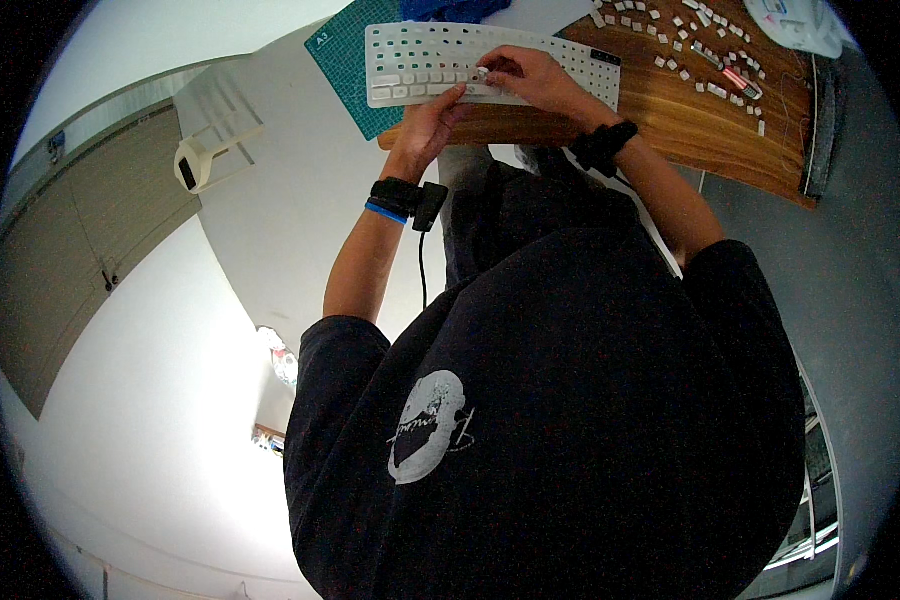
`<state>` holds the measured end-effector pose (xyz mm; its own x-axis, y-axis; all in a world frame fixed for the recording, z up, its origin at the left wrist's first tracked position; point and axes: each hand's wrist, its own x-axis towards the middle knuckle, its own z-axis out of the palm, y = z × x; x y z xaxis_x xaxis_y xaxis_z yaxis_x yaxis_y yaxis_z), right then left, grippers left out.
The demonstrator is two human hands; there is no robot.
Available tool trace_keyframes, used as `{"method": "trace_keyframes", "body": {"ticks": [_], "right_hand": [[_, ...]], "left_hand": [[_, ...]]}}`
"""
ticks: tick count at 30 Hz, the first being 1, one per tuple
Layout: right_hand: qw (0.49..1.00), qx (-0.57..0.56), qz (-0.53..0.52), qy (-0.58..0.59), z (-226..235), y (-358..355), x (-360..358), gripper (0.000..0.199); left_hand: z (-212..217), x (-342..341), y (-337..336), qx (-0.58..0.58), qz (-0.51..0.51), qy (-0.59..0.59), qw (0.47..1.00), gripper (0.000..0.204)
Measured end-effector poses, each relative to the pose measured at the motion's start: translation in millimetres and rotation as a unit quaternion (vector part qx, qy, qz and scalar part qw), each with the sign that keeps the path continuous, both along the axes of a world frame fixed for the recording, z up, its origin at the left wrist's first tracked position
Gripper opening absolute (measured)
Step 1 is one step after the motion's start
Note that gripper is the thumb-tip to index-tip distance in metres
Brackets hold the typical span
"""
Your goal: The person assembles a white keyboard by inserting keycaps into the keyboard base one at a time. They repeatedly pick up keycaps from the table, place them into the keyboard, and occasionally wipe the keyboard with a blue cloth.
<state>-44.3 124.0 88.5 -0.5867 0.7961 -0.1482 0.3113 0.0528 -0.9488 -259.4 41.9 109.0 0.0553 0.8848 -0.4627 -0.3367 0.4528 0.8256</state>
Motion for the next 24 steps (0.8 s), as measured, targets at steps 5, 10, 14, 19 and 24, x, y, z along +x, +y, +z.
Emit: {"method": "trace_keyframes", "body": {"ticks": [5,10,14,19,24], "right_hand": [[1.0,-0.019,0.007,-0.008,-2.6,0.3,1.3,0.027],[0.998,0.053,0.024,-0.034,2.3,0.0,-0.7,0.026],[0.995,0.084,0.032,-0.042,2.2,1.3,-3.1,0.024],[0.992,0.101,0.039,-0.058,5.2,4.5,-4.7,0.023],[0.998,0.063,0.021,-0.024,7.1,7.0,-6.2,0.026]], "left_hand": [[-7.1,-3.4,-1.9,0.003,0.001,-0.007,1.0,0.04],[-11.3,-4.6,-2.4,-0.006,0.0,-0.004,1.0,0.04],[-8.8,-3.5,-2.0,-0.002,-0.01,-0.002,1.0,0.039],[-8.3,-2.7,-2.2,-0.007,-0.007,0.005,1.0,0.039],[-17.4,-4.5,-3.9,0.031,-0.025,0.038,0.998,0.04]]}}
